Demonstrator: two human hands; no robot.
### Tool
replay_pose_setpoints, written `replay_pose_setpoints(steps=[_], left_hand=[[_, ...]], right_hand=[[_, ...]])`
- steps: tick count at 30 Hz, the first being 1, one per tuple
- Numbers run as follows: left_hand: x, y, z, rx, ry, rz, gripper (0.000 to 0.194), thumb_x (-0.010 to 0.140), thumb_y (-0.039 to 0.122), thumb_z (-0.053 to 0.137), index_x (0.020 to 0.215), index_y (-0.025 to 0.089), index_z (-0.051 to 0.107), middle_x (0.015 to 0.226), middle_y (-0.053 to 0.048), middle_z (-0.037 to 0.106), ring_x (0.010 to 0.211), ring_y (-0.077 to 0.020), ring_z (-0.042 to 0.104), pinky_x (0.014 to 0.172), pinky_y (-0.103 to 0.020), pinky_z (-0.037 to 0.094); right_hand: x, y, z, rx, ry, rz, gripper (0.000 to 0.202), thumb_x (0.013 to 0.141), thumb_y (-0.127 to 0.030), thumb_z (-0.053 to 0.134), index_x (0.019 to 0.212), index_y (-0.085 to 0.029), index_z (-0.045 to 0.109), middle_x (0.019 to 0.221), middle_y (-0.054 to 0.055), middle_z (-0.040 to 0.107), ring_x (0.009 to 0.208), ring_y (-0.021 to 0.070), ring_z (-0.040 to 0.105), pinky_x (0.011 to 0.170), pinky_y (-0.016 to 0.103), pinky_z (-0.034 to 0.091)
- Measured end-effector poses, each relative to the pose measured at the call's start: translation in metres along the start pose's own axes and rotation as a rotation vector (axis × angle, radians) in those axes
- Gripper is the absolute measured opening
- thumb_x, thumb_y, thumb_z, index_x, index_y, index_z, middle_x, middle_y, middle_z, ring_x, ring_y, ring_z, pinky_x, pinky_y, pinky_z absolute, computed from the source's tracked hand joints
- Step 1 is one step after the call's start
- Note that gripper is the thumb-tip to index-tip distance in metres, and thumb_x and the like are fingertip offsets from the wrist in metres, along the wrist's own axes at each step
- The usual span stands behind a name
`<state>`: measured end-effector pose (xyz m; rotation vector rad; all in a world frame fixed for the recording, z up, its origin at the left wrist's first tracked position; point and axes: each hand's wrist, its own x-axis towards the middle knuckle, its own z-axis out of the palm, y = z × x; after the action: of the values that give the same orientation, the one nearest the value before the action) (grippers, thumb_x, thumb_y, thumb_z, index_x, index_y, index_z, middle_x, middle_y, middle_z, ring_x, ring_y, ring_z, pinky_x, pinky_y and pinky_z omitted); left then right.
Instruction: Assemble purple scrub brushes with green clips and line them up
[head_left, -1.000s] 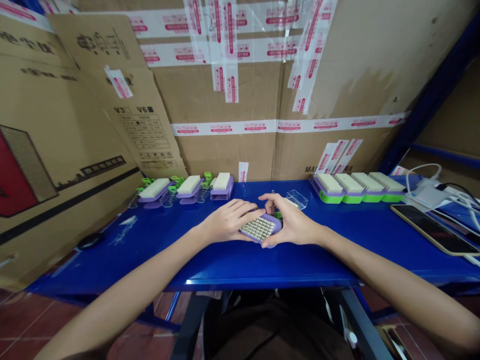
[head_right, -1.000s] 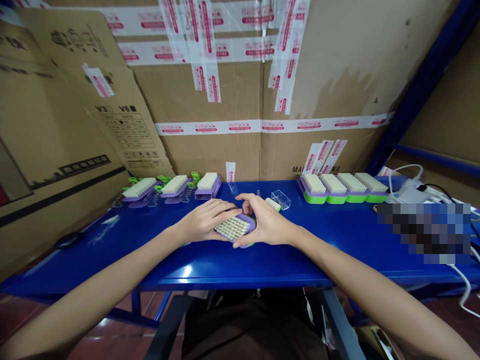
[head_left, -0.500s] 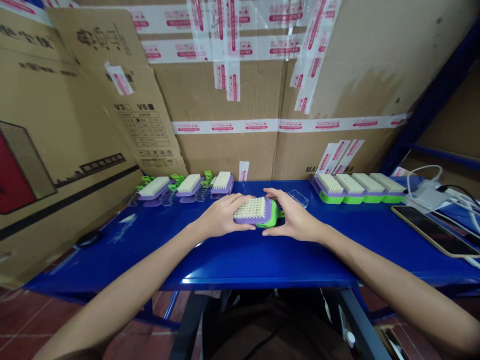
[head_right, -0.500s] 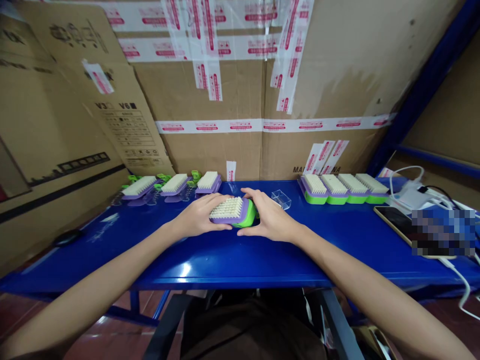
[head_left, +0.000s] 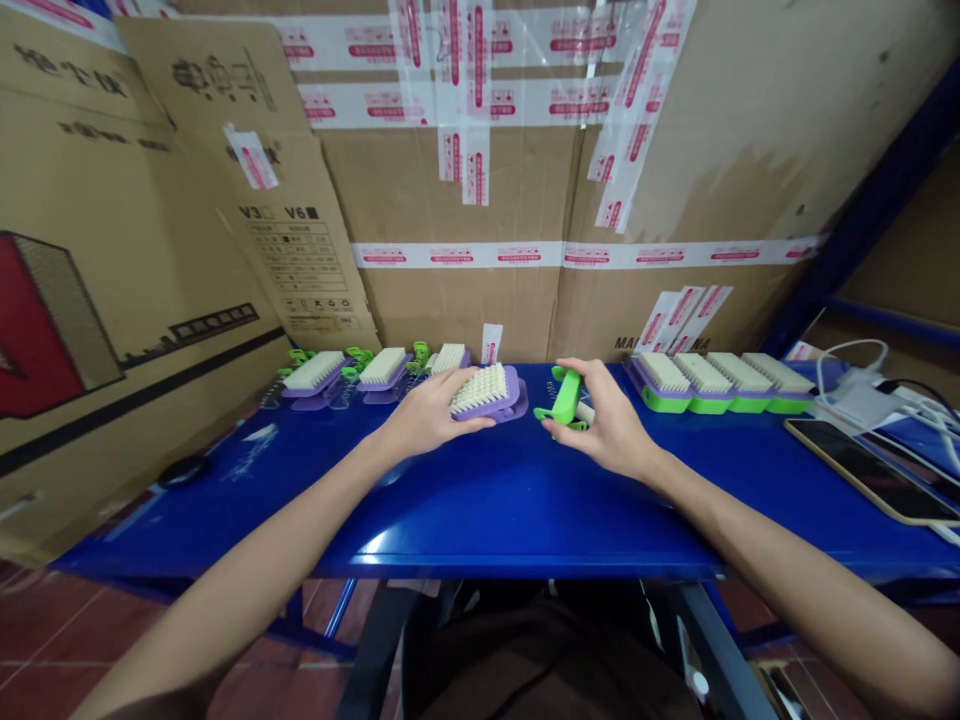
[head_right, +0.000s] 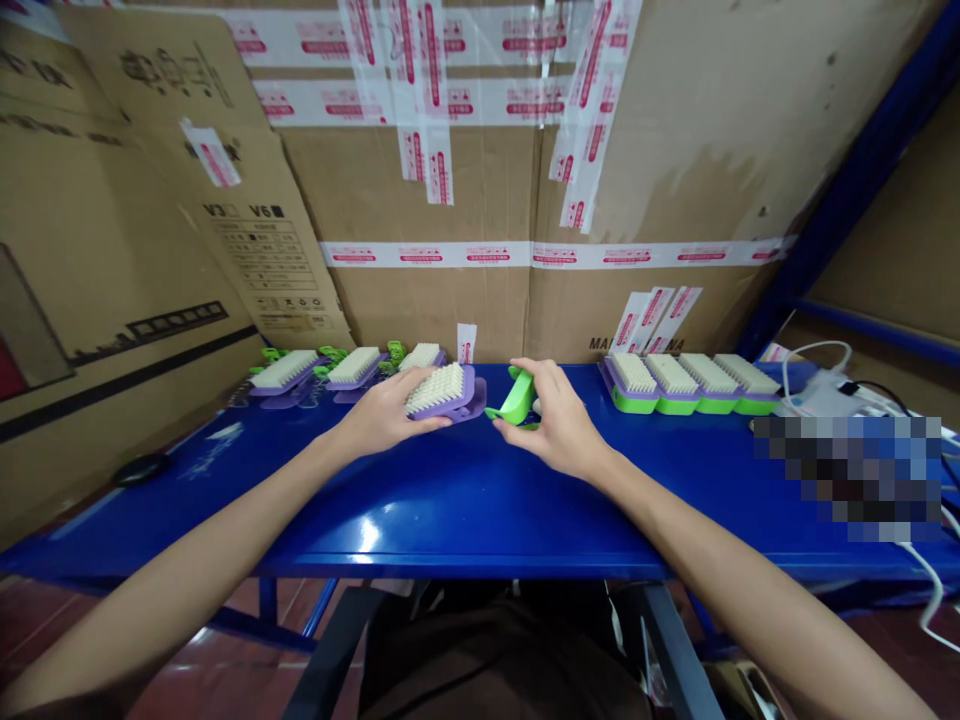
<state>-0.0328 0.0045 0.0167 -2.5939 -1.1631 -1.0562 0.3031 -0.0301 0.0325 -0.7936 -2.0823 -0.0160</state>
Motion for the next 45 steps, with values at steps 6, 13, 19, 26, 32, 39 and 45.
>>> replay_pose_setpoints(steps=[6,13,19,26,32,39,45], left_hand=[[0.005,0.006,-0.002,-0.172,0.091,-0.195,0.077,0.098,0.069,0.077,0.155,0.020,0.062,0.146,-0.015,0.076,0.128,-0.0372,0.077,0.112,-0.054,0.062],[0.005,0.012,0.001,-0.286,0.074,-0.222,0.073,0.106,0.068,0.063,0.160,0.019,0.055,0.144,-0.016,0.077,0.127,-0.0371,0.078,0.109,-0.053,0.062],[0.004,0.014,-0.001,-0.163,0.043,-0.138,0.073,0.102,0.065,0.073,0.158,0.020,0.058,0.151,-0.017,0.074,0.132,-0.0378,0.075,0.113,-0.055,0.060],[0.002,0.010,0.003,-0.081,0.081,-0.134,0.078,0.095,0.071,0.082,0.153,0.023,0.061,0.154,-0.016,0.072,0.138,-0.0388,0.072,0.120,-0.058,0.058],[0.002,0.010,0.003,-0.079,0.047,-0.090,0.085,0.093,0.071,0.086,0.158,0.025,0.058,0.159,-0.016,0.069,0.146,-0.0398,0.068,0.127,-0.062,0.053],[0.001,0.008,-0.004,-0.051,-0.127,-0.013,0.082,0.093,0.073,0.084,0.157,0.027,0.061,0.151,-0.015,0.072,0.138,-0.0402,0.071,0.119,-0.062,0.058],[0.000,-0.001,-0.003,-0.037,-0.243,0.050,0.083,0.092,0.073,0.087,0.158,0.028,0.064,0.148,-0.015,0.073,0.137,-0.0404,0.071,0.120,-0.063,0.057]], right_hand=[[0.003,0.010,-0.004,-0.050,0.022,0.098,0.068,0.103,-0.055,0.076,0.158,-0.025,0.049,0.140,0.017,0.067,0.130,0.0402,0.068,0.112,0.059,0.057],[-0.002,0.016,0.003,0.009,-0.146,0.143,0.075,0.102,-0.052,0.076,0.164,-0.028,0.041,0.151,0.019,0.065,0.134,0.0419,0.070,0.112,0.063,0.058],[-0.003,0.007,0.003,0.054,-0.414,0.046,0.090,0.098,-0.059,0.085,0.169,-0.027,0.041,0.150,0.017,0.071,0.137,0.0430,0.066,0.116,0.066,0.053],[-0.007,0.013,0.008,0.000,-0.550,0.014,0.091,0.096,-0.066,0.086,0.168,-0.022,0.050,0.148,0.021,0.071,0.141,0.0445,0.063,0.118,0.065,0.052],[-0.009,0.020,0.008,-0.046,-0.561,0.043,0.079,0.101,-0.063,0.082,0.162,-0.021,0.057,0.145,0.021,0.072,0.138,0.0447,0.066,0.116,0.066,0.054],[-0.009,0.020,0.009,-0.097,-0.563,0.046,0.074,0.102,-0.062,0.079,0.160,-0.022,0.059,0.143,0.020,0.073,0.136,0.0453,0.067,0.116,0.071,0.054],[-0.012,0.026,0.009,-0.068,-0.530,0.070,0.084,0.104,-0.049,0.076,0.175,-0.018,0.042,0.167,0.026,0.060,0.153,0.0460,0.060,0.124,0.071,0.051]])
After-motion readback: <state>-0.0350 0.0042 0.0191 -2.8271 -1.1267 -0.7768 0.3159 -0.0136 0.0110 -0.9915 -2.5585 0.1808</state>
